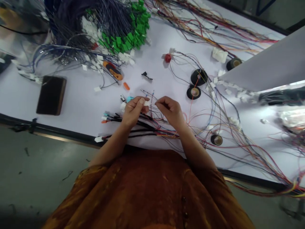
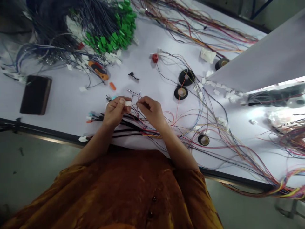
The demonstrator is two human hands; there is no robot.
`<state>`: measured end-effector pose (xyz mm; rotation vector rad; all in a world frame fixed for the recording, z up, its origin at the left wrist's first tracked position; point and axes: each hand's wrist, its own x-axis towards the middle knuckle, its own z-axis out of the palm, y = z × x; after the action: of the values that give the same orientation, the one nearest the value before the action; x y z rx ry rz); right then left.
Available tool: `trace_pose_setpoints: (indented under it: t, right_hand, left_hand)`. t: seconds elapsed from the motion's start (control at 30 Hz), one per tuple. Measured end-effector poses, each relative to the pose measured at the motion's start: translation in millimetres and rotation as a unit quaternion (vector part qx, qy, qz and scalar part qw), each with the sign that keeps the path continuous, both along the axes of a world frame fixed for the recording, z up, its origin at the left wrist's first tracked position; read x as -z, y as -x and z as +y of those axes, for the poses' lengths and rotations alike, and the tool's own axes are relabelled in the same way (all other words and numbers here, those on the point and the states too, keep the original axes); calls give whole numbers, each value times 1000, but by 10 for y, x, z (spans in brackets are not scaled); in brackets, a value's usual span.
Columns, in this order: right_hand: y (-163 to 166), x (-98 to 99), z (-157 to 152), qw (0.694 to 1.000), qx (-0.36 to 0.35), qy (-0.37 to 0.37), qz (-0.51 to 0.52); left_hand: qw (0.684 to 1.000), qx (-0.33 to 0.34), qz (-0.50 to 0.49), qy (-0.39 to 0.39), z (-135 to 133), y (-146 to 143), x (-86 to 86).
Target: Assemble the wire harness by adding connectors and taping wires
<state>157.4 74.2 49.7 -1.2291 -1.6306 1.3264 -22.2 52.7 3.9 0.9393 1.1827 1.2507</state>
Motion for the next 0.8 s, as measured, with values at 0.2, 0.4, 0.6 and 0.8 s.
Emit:
trace_pose_setpoints:
  t: [0.2,0.4,0.6,0.8]
  right_hand:
    - [-4,84,-193,999,29,-20,-28]
    - [-52,138,-221,996,31,-65,-56]
    - [-63,126,-235,994,25,-87,-57]
    - [-66,174,-237,995,19,-78,-62]
  left_hand:
    - [1000,17,18,-1,-33,-22,-16]
    - [999,11,47,-11,-42,-51,-38]
    - [998,-1,63,-16,-43,-54,-6]
    - [998,2,69,-5,-57,-47,29]
